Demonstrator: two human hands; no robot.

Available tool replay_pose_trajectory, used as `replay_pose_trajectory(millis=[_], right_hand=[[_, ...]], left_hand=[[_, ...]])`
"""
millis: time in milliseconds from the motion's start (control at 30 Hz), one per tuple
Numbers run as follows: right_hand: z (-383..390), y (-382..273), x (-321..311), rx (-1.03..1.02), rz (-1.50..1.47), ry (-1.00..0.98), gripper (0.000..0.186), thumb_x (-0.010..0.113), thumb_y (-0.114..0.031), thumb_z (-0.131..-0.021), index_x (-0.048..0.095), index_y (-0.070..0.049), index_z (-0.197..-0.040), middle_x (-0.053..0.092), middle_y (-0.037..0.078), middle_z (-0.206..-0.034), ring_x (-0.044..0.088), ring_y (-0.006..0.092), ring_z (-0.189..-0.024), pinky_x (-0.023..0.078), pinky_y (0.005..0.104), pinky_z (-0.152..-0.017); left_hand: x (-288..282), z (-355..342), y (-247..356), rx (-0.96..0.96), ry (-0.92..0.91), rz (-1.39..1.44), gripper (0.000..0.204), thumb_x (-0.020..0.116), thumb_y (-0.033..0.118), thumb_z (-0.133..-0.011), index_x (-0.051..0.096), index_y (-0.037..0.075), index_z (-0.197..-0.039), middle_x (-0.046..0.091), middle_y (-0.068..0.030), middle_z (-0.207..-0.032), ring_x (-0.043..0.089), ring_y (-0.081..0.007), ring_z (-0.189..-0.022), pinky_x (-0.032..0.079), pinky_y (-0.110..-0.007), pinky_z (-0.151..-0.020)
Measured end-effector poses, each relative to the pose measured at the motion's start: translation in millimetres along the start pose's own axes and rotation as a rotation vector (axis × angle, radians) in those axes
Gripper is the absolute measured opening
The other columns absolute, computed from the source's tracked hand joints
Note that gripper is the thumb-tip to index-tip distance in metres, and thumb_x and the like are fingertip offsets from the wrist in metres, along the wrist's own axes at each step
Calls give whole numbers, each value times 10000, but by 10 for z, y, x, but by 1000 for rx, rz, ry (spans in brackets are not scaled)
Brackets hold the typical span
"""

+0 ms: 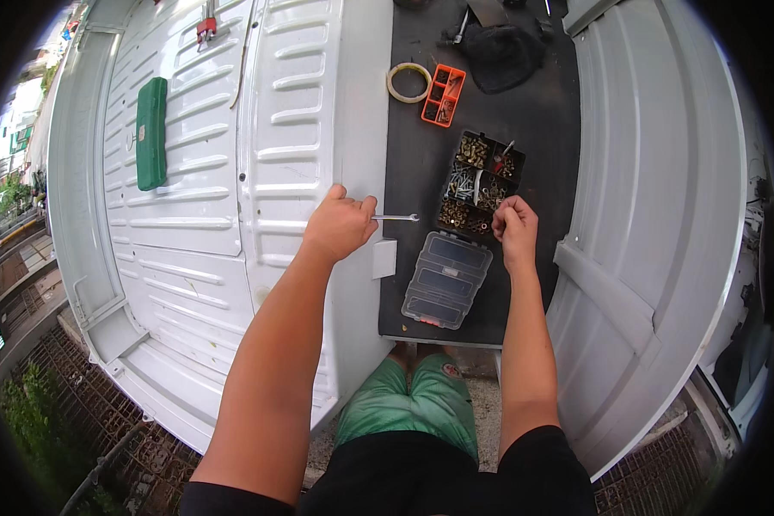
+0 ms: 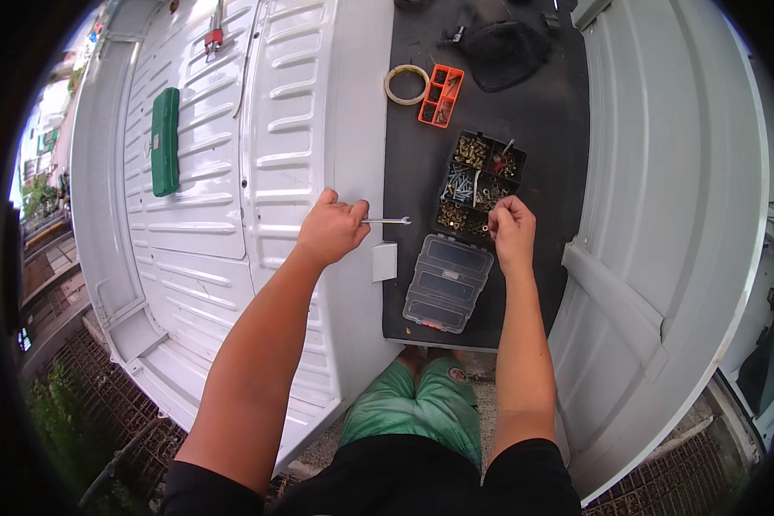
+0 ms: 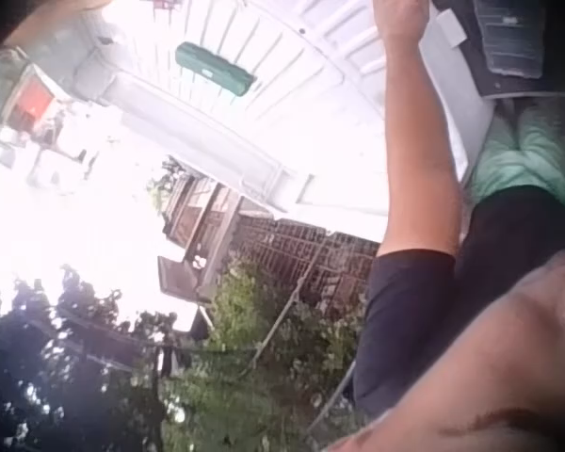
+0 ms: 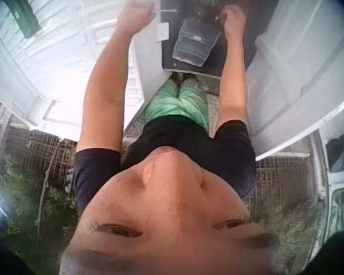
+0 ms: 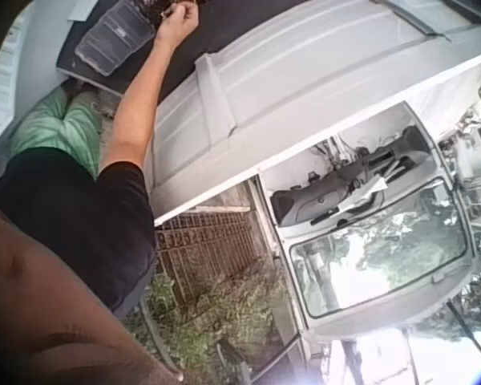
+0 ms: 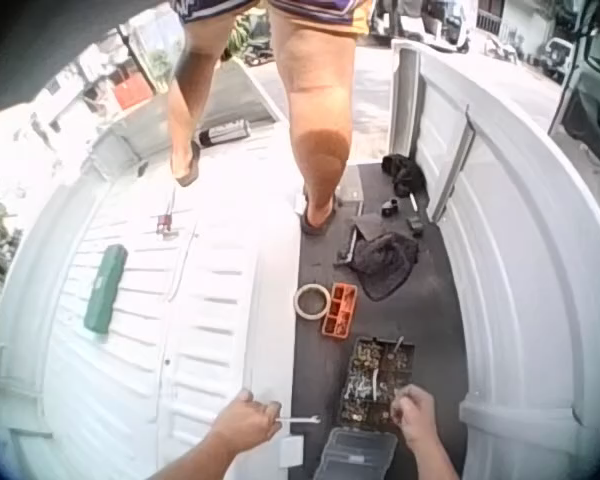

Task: Gathering hardware and fastening it to the interior roof frame of a vehicle.

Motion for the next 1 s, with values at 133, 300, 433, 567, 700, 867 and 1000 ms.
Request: replay_pose_trajectory(millis=[133, 300, 433, 567, 700, 867, 1000], right_hand=[[681, 238, 662, 109, -693, -243, 83, 514, 7, -759, 503, -63, -802, 577, 102, -735, 528, 162, -591, 392, 258, -482], [1171, 721, 797, 355, -236, -378, 99, 482, 26, -782, 538, -34, -838, 601, 102, -744, 512, 148, -527, 394, 266, -450], [1446, 1267, 773, 242, 268, -351, 174, 406, 52, -815, 567, -8, -845, 618, 90, -739, 580, 158, -563, 446, 288, -461], [1722, 1551, 386, 246, 357, -308, 230, 363, 84, -804, 572, 27, -881, 645, 132, -810, 641, 203, -623, 510, 315, -514], [2006, 1896, 114, 400, 115, -178, 278, 366, 99, -781, 577, 68, -959, 662, 165, -896, 690, 244, -738, 544, 330, -607], [2140, 2074, -134, 379, 21, -151, 272, 384, 98, -789, 576, 75, -981, 661, 177, -929, 693, 271, -788, 563, 347, -664], [2289, 2211, -81, 411, -8, -147, 263, 393, 96, -801, 576, 72, -988, 655, 183, -925, 692, 287, -781, 574, 366, -658]], left_hand=[[-137, 173, -98, 4, -47, -30, 231, 644, 291, -878, 557, 77, -887, 635, -70, -620, 615, -240, -626, 385, -357, -851], [-42, -26, 178, 30, 52, 31, 256, 656, 325, -842, 635, 71, -872, 654, -74, -610, 604, -255, -602, 378, -353, -848], [-206, 234, 108, -10, 68, -26, 226, 646, 304, -814, 660, 80, -835, 667, -69, -627, 594, -244, -588, 372, -350, -866], [37, 479, 487, -211, 57, 220, 228, 622, 270, -758, 703, 65, -815, 696, -127, -723, 676, -302, -724, 474, -434, -807], [604, 974, 1104, -314, 28, 586, 256, 603, 259, -802, 660, 17, -867, 682, -202, -758, 675, -419, -803, 532, -509, -744], [1205, 1740, 2111, -463, 23, 967, 313, 605, 296, -823, 685, 3, -899, 690, -241, -862, 671, -421, -882, 528, -508, -790], [1601, 2476, 2788, -508, -53, 1054, 300, 577, 286, -864, 668, 7, -927, 680, -240, -857, 664, -430, -864, 510, -509, -778]])
Point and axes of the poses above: each hand's wrist, its own z-axis away from the middle knuckle, its own x-axis out of the palm, y = z × x, the point moved 5 cm from there along -z, towards the middle knuckle
